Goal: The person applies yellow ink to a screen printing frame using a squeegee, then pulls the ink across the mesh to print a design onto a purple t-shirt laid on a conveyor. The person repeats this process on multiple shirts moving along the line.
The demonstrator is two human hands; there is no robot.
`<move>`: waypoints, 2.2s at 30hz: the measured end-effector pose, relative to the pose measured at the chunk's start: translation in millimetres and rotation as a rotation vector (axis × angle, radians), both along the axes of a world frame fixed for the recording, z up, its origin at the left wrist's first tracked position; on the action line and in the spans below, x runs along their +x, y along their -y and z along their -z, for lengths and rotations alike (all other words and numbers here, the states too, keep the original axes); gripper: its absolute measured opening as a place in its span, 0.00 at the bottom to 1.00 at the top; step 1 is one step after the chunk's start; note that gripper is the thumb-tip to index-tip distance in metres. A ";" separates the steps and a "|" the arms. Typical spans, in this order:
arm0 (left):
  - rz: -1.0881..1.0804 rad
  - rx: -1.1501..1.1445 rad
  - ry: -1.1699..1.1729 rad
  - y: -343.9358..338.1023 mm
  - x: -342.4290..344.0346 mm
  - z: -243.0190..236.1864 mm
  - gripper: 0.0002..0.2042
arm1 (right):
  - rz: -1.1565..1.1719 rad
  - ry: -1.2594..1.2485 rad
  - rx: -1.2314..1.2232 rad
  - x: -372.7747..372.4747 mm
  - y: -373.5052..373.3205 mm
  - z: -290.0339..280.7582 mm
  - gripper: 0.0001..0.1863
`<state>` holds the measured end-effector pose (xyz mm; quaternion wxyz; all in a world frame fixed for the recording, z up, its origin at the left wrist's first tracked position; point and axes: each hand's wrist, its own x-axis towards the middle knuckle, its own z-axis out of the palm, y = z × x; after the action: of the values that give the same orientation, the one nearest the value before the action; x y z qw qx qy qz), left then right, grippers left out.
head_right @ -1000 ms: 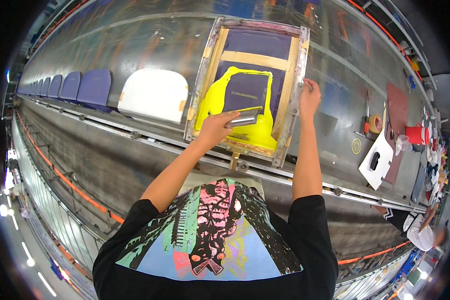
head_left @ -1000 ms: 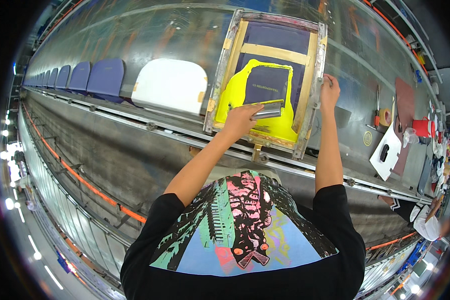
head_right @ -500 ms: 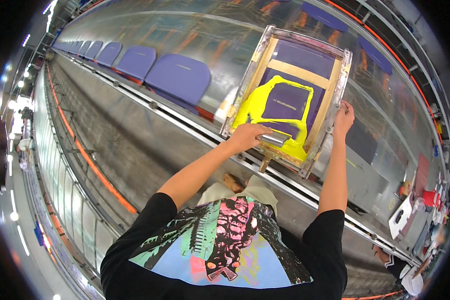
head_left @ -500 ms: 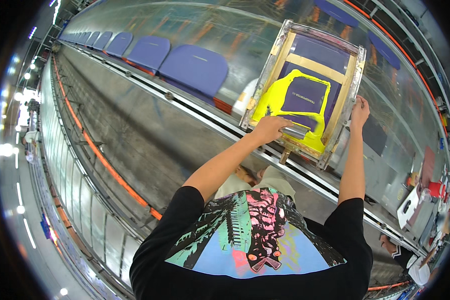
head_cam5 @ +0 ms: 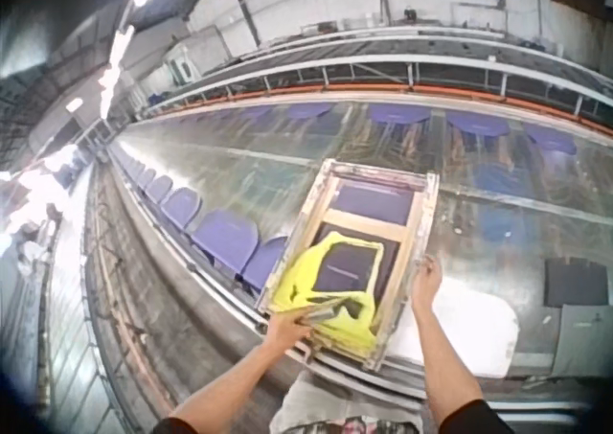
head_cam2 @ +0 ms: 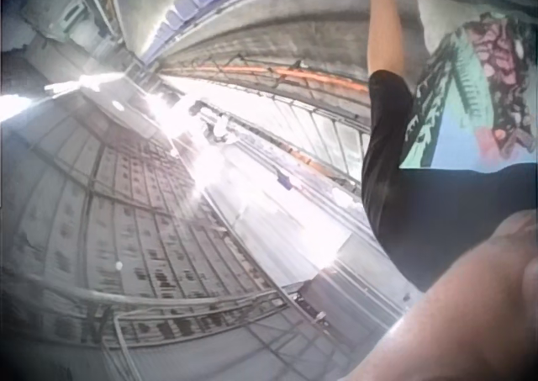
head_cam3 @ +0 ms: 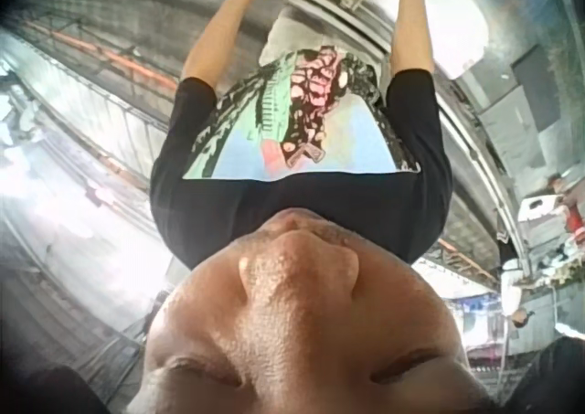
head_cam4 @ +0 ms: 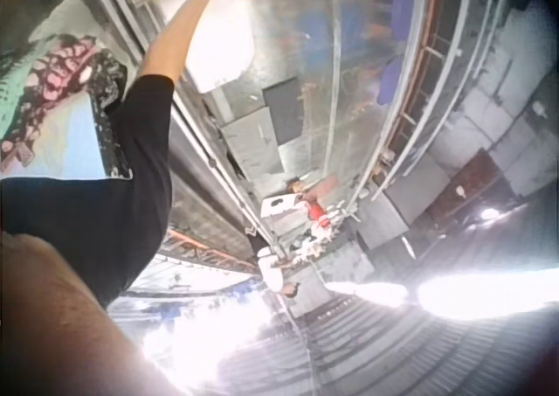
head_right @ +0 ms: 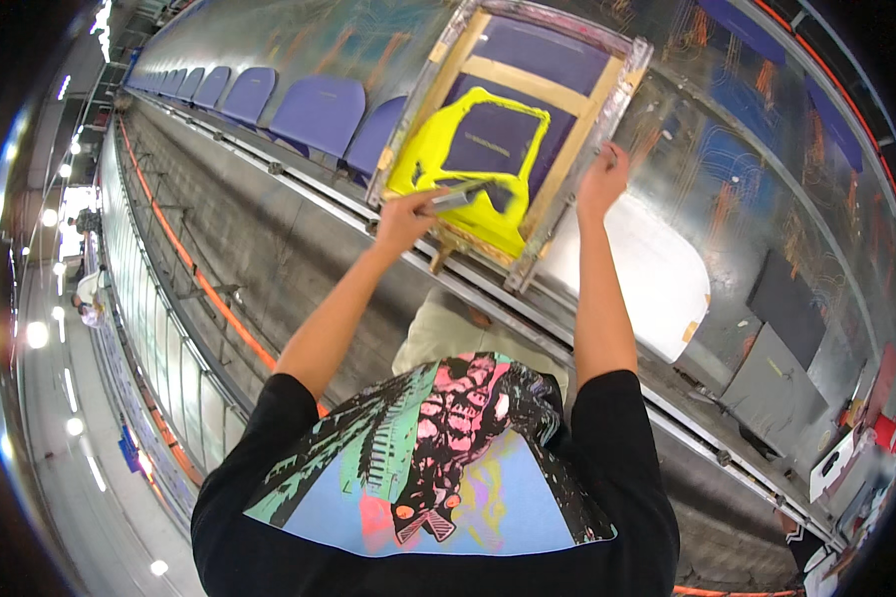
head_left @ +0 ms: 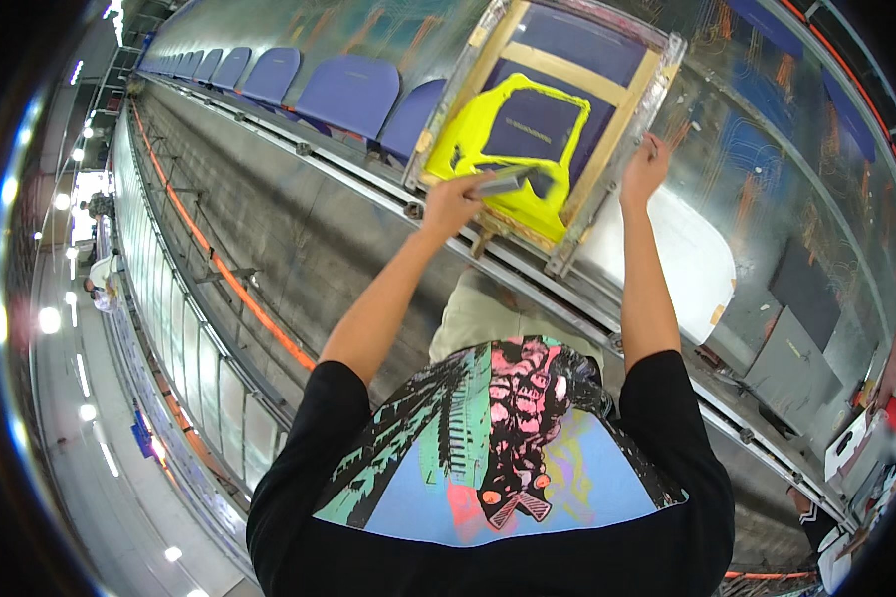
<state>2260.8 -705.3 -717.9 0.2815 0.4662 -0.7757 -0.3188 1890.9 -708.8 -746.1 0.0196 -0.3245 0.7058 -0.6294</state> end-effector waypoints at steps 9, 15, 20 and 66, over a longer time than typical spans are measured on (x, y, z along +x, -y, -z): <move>-0.051 0.036 0.064 269.3 -21.1 -62.8 0.24 | -0.015 0.101 0.180 -10.1 243.5 -77.6 0.09; 0.089 0.020 0.051 510.2 -128.8 -6.9 0.24 | -0.004 0.044 0.361 -131.6 514.1 -0.2 0.11; 0.391 -0.252 0.229 600.4 -156.7 70.5 0.26 | -0.045 0.075 0.460 -179.3 644.1 54.6 0.11; 0.232 -0.417 0.204 549.4 -450.4 21.9 0.17 | -0.110 0.007 0.414 -410.1 528.7 5.7 0.11</move>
<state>1810.4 -1254.8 -739.7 0.2536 0.3358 -0.8973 -0.1333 1480.8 -1237.5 -751.8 0.1228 -0.3494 0.8012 -0.4701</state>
